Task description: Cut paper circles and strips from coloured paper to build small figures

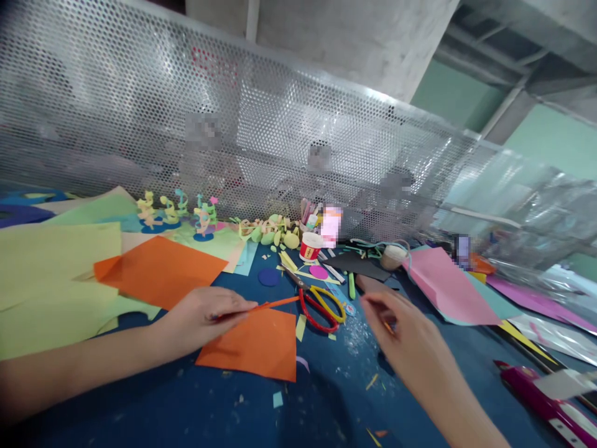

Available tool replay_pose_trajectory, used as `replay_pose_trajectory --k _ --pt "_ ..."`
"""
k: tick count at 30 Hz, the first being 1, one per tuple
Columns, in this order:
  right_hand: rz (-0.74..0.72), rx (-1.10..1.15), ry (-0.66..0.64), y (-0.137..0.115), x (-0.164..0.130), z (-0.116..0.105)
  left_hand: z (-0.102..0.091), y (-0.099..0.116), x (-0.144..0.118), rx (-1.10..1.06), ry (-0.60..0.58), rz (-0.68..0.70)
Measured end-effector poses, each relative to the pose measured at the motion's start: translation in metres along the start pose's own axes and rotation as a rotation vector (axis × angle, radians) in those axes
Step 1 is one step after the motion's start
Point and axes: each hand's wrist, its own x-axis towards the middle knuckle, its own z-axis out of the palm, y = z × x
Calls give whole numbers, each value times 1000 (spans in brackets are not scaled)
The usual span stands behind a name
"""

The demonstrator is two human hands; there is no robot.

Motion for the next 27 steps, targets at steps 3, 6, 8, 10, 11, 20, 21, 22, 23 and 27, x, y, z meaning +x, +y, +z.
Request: replay_pose_trajectory --k 3,6,8,10,11,20,21,22,23,27 --pt "-87 229 -77 -76 19 2 -6 -6 -5 307 -28 278" --pt "-239 322 -288 -113 35 17 -13 -9 -8 514 -41 445" --pt "-281 392 -456 -119 45 28 -17 -9 -9 593 -35 491" --pt "-293 421 -561 -120 51 36 -18 -9 -9 632 -42 518" --pt "-291 420 -588 -120 54 38 -18 -10 -10 641 -46 525" --pt "-219 464 -655 -119 58 44 -21 -10 -4 602 -43 482" --pt "-221 463 -640 -118 58 45 -23 -9 -2 578 -55 465" --pt "-226 454 -624 -118 59 47 -25 -8 0 549 -77 442" --pt "-233 439 -612 -118 58 48 -26 -7 3 515 -103 413" --pt "-285 378 -574 -122 55 52 -31 -9 11 286 -205 197"
